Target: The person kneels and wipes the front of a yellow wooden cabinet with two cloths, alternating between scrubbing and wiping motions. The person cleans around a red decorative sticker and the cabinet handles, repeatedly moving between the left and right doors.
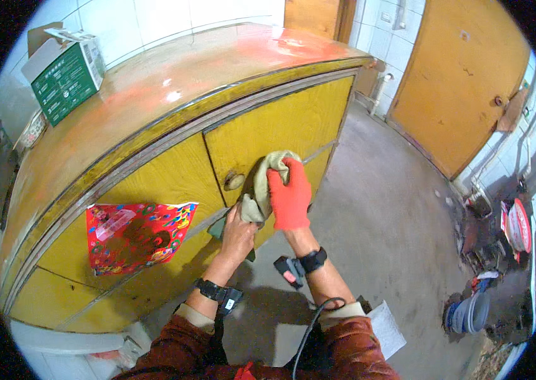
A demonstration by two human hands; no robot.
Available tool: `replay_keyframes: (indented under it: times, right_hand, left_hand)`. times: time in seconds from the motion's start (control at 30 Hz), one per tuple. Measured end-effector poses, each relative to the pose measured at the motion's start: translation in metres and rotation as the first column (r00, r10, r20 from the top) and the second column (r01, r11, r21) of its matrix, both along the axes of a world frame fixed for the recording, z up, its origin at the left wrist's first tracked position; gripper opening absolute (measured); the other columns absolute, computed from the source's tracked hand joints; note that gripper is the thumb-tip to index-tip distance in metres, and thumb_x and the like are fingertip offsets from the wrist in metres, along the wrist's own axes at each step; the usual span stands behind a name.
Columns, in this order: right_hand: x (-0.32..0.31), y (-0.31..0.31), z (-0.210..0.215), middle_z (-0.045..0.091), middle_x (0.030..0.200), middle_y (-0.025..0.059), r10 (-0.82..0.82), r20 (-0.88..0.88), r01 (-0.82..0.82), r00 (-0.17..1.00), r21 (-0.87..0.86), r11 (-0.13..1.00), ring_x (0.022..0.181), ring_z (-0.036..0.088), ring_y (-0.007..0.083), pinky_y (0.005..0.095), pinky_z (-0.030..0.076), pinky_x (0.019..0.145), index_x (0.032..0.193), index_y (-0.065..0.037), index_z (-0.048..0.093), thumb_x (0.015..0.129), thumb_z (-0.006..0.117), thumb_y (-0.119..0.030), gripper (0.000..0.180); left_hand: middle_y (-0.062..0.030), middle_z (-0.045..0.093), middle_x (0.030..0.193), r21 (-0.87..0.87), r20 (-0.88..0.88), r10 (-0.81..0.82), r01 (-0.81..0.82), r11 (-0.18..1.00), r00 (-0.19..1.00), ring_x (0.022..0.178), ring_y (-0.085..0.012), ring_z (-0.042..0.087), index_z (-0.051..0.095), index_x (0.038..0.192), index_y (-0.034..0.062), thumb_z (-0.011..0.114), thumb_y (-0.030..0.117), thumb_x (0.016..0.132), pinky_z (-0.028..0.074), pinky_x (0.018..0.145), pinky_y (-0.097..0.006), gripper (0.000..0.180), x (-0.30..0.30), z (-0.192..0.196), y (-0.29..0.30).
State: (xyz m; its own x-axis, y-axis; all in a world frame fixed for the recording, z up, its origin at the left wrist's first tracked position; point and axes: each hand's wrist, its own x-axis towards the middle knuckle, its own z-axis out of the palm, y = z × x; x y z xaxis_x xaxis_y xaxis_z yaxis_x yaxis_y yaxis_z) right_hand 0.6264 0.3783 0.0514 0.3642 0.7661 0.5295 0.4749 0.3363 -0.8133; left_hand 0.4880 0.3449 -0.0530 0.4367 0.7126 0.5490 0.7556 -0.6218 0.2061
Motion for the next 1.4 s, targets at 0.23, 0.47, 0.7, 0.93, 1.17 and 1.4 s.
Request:
replay_keyframes:
  times: [0.23,0.47,0.7,0.93,1.17,1.4]
  right_hand:
    - [-0.091,-0.033,0.061,0.054,0.111,0.0148,0.014,0.6,-0.236,0.8,0.293,0.927,0.101,0.052,0.0375,0.0467,0.043,0.087,0.116,-0.009,0.057,0.066,0.075,-0.009,0.053]
    - [-0.103,-0.054,-0.006,0.055,0.094,0.01,-0.078,0.792,-0.114,0.605,0.183,0.976,0.092,0.055,0.0389,0.0497,0.044,0.082,0.102,-0.013,0.058,0.065,0.073,-0.011,0.04]
    - [-0.024,-0.018,0.038,0.06,0.12,0.0145,0.056,0.284,-0.166,0.957,0.381,0.91,0.11,0.056,0.0391,0.046,0.044,0.096,0.121,-0.008,0.059,0.071,0.065,0.004,0.052]
    - [0.04,0.107,0.004,0.061,0.117,0.0208,-0.515,0.035,0.395,0.857,0.597,0.698,0.104,0.057,0.0434,0.0479,0.047,0.088,0.122,-0.006,0.059,0.085,0.059,-0.005,0.036]
    - [0.18,0.181,0.04,0.068,0.105,0.0124,-0.127,-0.744,0.328,0.656,0.13,0.936,0.09,0.065,0.0231,0.0385,0.052,0.078,0.114,-0.002,0.061,0.091,0.059,-0.02,0.03]
    - [0.173,0.204,0.139,0.068,0.104,0.0103,0.228,-0.703,0.098,0.674,0.391,0.915,0.089,0.061,0.0219,0.0375,0.05,0.079,0.118,-0.003,0.063,0.09,0.064,-0.029,0.039]
  left_hand:
    - [-0.0175,0.048,0.144,-0.159,0.35,-0.119,0.184,0.97,0.929,0.136,-0.0354,0.041,0.053,0.141,0.0162,0.055,0.027,0.091,0.03,0.114,-0.05,0.05,0.002,-0.024,0.007]
    - [-0.0185,0.047,0.144,0.002,0.047,-0.062,0.062,0.998,0.997,0.137,-0.0371,0.039,0.055,0.136,0.0158,0.053,0.024,0.092,0.029,0.113,-0.053,0.045,-0.004,-0.024,0.009]
    - [-0.0173,0.047,0.142,-0.093,0.299,-0.062,0.094,0.991,0.952,0.138,-0.0348,0.037,0.06,0.128,0.0129,0.052,0.016,0.093,0.029,0.113,-0.05,0.036,0.009,-0.008,0.002]
    - [-0.0186,0.049,0.139,-0.069,-0.034,-0.033,0.03,0.997,0.999,0.136,-0.0407,0.038,0.065,0.125,0.0142,0.056,-0.005,0.08,0.026,0.115,-0.052,0.05,0.003,0.006,-0.003]
    - [-0.0178,0.048,0.139,-0.085,-0.085,-0.033,0.026,0.996,0.996,0.134,-0.0393,0.038,0.063,0.126,0.0118,0.059,-0.01,0.076,0.026,0.115,-0.051,0.055,0.004,0.018,-0.006]
    - [-0.0178,0.047,0.14,-0.09,-0.091,-0.038,0.029,0.995,0.995,0.135,-0.0395,0.037,0.064,0.125,0.0111,0.061,-0.012,0.072,0.025,0.115,-0.051,0.058,0.006,0.021,-0.008]
